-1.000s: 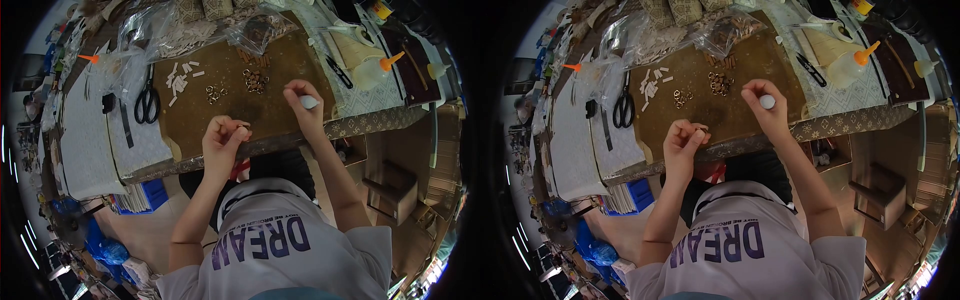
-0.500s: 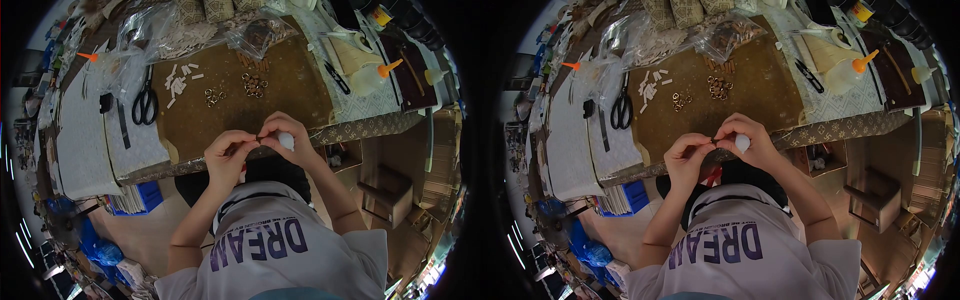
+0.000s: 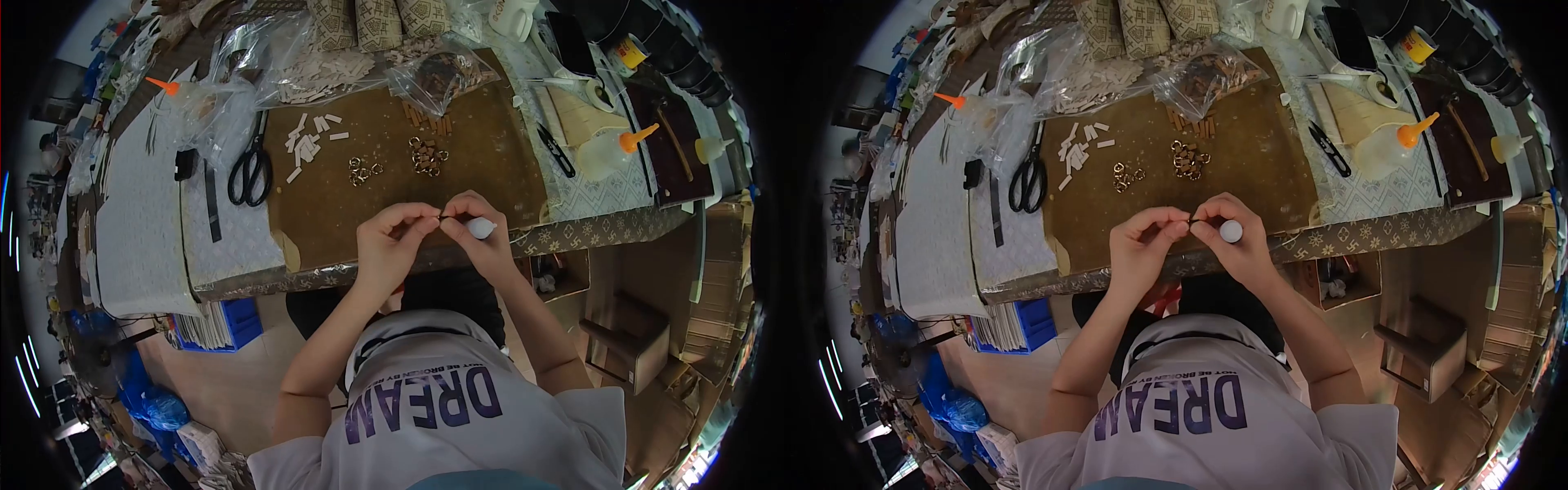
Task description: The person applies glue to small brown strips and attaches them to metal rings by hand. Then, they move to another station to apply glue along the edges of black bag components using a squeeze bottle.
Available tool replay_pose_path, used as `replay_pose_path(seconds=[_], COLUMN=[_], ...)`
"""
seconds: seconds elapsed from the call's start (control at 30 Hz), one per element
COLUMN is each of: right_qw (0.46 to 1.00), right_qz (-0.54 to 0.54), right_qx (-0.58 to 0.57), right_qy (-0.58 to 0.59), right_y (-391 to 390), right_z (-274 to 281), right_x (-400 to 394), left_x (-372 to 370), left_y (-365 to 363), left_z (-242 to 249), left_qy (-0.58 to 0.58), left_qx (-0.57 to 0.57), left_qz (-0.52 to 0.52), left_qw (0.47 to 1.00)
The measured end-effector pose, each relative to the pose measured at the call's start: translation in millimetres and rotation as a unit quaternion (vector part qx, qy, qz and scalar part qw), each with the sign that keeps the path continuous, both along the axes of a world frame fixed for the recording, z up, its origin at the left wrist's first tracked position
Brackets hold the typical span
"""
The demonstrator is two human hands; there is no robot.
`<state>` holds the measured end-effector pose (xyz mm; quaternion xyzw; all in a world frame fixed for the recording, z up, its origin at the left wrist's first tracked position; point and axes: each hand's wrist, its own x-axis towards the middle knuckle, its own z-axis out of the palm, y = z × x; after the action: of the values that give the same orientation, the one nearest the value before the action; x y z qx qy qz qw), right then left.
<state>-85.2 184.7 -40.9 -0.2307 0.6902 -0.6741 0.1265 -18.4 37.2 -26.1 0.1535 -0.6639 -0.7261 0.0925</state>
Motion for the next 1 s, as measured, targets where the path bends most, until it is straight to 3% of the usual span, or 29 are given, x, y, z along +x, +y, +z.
replay_pose_path(seconds=[0.03,0.17,0.27,0.4,0.5,0.6,0.8,0.9,1.0], right_qw=[0.999,0.989,0.988,0.989,0.989,0.99,0.991,0.989,0.985], right_qz=[-0.027,-0.146,-0.149,-0.134,-0.127,-0.122,-0.115,-0.11,-0.127], right_qx=[0.014,0.01,-0.032,-0.052,-0.066,-0.057,-0.053,-0.06,-0.098], right_qy=[0.017,0.002,0.0,-0.024,-0.044,-0.038,-0.032,-0.082,-0.07], right_y=[-3,-6,4,13,12,13,13,11,-3], right_z=[-3,-2,-10,-19,-15,-15,-18,-12,3], right_x=[-3,-13,-21,-26,-26,-26,-27,-28,-23], left_x=[-10,-44,-63,-97,-126,-140,-145,-129,-96], left_y=[-6,-26,-42,-47,-52,-56,-57,-64,-63], left_z=[-6,-13,-30,-20,-23,-20,-15,-7,-10], left_qy=[0.017,0.031,0.098,0.077,0.081,0.033,-0.027,0.008,0.028], left_qx=[-0.088,-0.261,-0.439,-0.364,-0.45,-0.497,-0.566,-0.459,-0.245], left_qz=[-0.002,0.048,0.012,0.028,0.027,-0.022,-0.024,0.007,-0.04], left_qw=[0.996,0.964,0.893,0.928,0.889,0.867,0.824,0.888,0.968])
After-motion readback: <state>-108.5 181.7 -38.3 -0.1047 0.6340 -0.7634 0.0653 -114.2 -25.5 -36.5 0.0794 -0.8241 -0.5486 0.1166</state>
